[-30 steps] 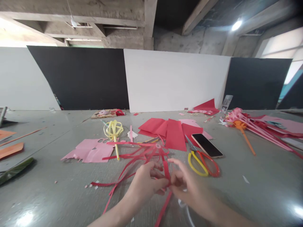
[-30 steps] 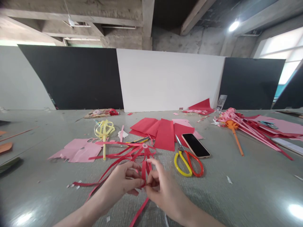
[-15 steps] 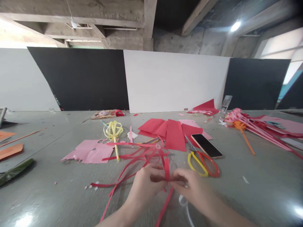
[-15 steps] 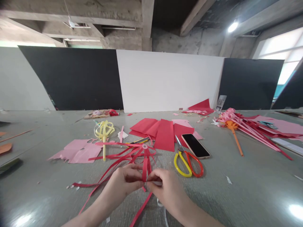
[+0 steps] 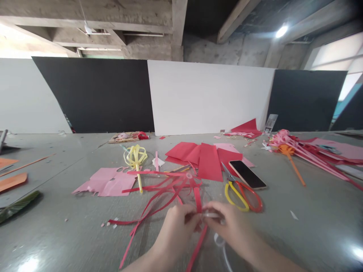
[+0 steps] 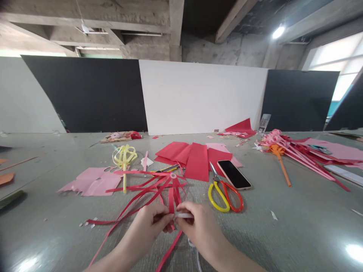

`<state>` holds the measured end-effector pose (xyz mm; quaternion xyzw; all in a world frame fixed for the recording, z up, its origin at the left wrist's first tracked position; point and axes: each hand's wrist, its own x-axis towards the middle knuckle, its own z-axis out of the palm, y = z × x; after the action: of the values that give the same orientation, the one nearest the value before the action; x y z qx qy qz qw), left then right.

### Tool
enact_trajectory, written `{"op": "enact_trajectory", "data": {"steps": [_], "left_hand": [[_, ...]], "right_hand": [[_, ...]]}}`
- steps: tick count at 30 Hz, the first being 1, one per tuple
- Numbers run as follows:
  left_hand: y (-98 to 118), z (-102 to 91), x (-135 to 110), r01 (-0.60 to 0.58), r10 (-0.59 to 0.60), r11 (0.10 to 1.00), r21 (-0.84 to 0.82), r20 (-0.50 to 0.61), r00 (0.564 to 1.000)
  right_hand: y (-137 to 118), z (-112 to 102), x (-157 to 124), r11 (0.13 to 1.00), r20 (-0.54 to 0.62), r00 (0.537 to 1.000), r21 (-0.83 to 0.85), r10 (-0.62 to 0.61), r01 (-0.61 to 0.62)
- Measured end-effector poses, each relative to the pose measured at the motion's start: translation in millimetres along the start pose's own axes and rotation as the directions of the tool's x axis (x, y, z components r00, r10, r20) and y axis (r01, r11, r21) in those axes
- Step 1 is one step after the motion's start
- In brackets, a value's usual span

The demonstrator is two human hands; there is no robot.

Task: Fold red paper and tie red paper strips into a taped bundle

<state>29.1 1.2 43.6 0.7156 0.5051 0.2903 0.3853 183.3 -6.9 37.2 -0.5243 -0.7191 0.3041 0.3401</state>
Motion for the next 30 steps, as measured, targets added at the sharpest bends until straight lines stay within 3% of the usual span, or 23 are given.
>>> {"op": "enact_trajectory", "data": {"steps": [6, 14, 21, 25, 30], "left_hand": [[2.4, 1.1, -3.7, -0.002, 0.002, 0.999, 0.052, -0.01, 1.0], [1.5, 1.0, -3.6, -0.035, 0.034, 0.999, 0.039, 0.022, 0.999], [7.6, 1.8, -7.1, -0.191, 0.192, 0.976, 0.101, 0.0, 0.981], [3.9, -2.5, -1.8, -0.062, 0.065, 0.998, -0.031, 0.115, 0.991], [-5.9, -9.0, 7.7, 0.068, -0.005, 0.972, -0.226, 0.27, 0.963]], "right_hand": [[-8.3, -1.0, -2.9, 0.998, 0.002, 1.0, -0.057, -0.022, 0.022], [-4.9, 2.6, -2.9, 0.987, -0.056, 0.987, -0.064, -0.152, 0.148], [-1.6, 3.3, -3.0, 0.989, 0.023, 0.991, -0.07, -0.132, 0.133], [-2.7, 1.5, -4.9, 0.961, 0.023, 0.968, -0.116, -0.25, 0.251], [-3.7, 1.4, -6.7, 0.872, -0.029, 0.889, -0.213, -0.457, 0.441]]}}
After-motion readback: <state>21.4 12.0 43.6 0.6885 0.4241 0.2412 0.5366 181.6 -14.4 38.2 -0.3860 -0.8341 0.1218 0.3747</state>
